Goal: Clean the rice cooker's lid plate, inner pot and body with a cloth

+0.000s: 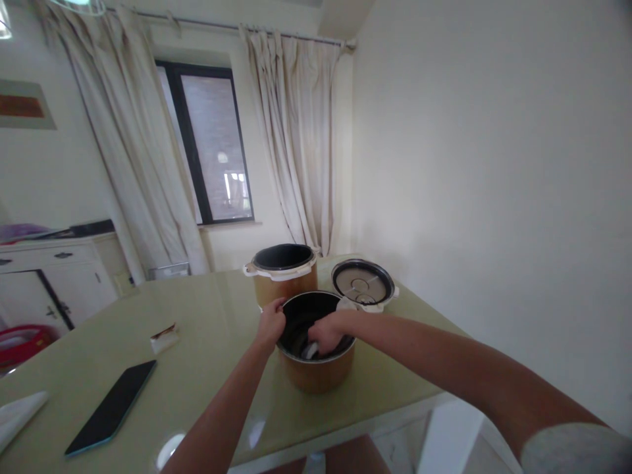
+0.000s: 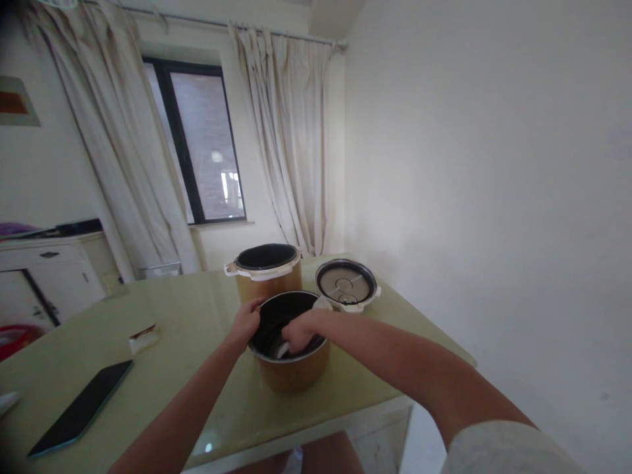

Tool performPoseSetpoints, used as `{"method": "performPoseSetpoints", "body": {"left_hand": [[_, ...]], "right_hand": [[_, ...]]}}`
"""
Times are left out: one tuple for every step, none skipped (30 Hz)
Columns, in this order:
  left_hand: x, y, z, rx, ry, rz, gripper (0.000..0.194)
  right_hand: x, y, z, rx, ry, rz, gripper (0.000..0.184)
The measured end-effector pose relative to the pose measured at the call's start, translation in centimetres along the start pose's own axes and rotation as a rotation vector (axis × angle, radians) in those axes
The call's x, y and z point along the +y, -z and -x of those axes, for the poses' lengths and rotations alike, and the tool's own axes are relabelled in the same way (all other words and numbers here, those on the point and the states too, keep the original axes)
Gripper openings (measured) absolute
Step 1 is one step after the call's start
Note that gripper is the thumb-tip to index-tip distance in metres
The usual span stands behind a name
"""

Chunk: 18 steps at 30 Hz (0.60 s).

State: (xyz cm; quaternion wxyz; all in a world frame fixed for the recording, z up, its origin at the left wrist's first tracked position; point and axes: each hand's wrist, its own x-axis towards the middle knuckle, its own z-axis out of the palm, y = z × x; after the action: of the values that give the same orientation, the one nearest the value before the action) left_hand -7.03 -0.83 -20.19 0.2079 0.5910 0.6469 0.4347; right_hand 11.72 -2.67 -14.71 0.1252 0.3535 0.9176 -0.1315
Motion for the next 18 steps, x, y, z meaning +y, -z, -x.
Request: {"method": "performPoseSetpoints", "body": {"left_hand": [[0.1,0.0,0.0,0.005,-0.004,-0.019,0.045],[0.1,0.1,0.1,0.01,-0.008,-0.037,0.045],[0.2,0.2,0.2,0.013,-0.009,-0.05,0.045],[0.4,0.4,0.4,0.016,-0.023,-0.068,0.046],[0.7,0.6,0.7,0.024,-0.058,-0.1,0.046],[1.1,0.9,1.0,0.037,-0.119,-0.148,0.046],[1.6,1.1,1.3,0.054,-0.202,-0.211,0.046],[2.2,1.3,1.6,0.064,-0.297,-0.282,0.046],[2.9,1.4,1.9,0.055,-0.392,-0.351,0.045],[3.7,1.4,2.1,0.014,-0.474,-0.409,0.044],[4.4,1.3,2.3,-0.064,-0.527,-0.45,0.043],[5.0,1.0,2.4,-0.181,-0.553,-0.483,0.042],[5.6,0.4,2.3,-0.329,-0.553,-0.514,0.044],[6.0,-0.3,2.2,-0.502,-0.531,-0.543,0.051],[6.2,-1.2,2.1,-0.673,-0.49,-0.556,0.063],[6.2,-2.3,2.0,-0.825,-0.439,-0.552,0.072],[6.1,-3.3,1.9,-0.94,-0.394,-0.526,0.073],[5.9,-4.3,1.9,-0.989,-0.359,-0.476,0.062]], "right_hand": [[-0.2,0.5,0.0,-0.02,0.052,-0.074,0.022],[-0.2,0.9,0.1,-0.044,0.094,-0.123,0.034],[-0.1,1.4,0.4,-0.056,0.123,-0.152,0.047],[0.2,1.8,0.8,-0.026,0.135,-0.171,0.06],[0.5,2.2,1.4,0.012,0.136,-0.165,0.074],[0.9,2.4,2.1,0.07,0.138,-0.143,0.084],[1.2,2.4,2.9,0.16,0.137,-0.123,0.086],[1.3,2.2,3.8,0.283,0.128,-0.116,0.079],[1.3,1.8,4.9,0.43,0.108,-0.125,0.063],[0.9,1.1,5.9,0.579,0.085,-0.143,0.042],[0.4,0.1,6.9,0.713,0.053,-0.161,0.024],[-0.3,-1.1,7.7,0.801,0.036,-0.163,0.021],[-1.2,-2.6,8.4,0.841,0.051,-0.139,0.025],[-2.1,-4.1,8.9,0.862,0.061,-0.105,0.03],[-2.9,-5.7,9.1,0.872,0.069,-0.072,0.034],[-3.5,-7.2,9.1,0.888,0.065,-0.047,0.039],[-4.0,-8.5,8.9,0.918,0.037,-0.035,0.043],[-4.4,-9.6,8.6,0.937,0.009,-0.029,0.043]]}}
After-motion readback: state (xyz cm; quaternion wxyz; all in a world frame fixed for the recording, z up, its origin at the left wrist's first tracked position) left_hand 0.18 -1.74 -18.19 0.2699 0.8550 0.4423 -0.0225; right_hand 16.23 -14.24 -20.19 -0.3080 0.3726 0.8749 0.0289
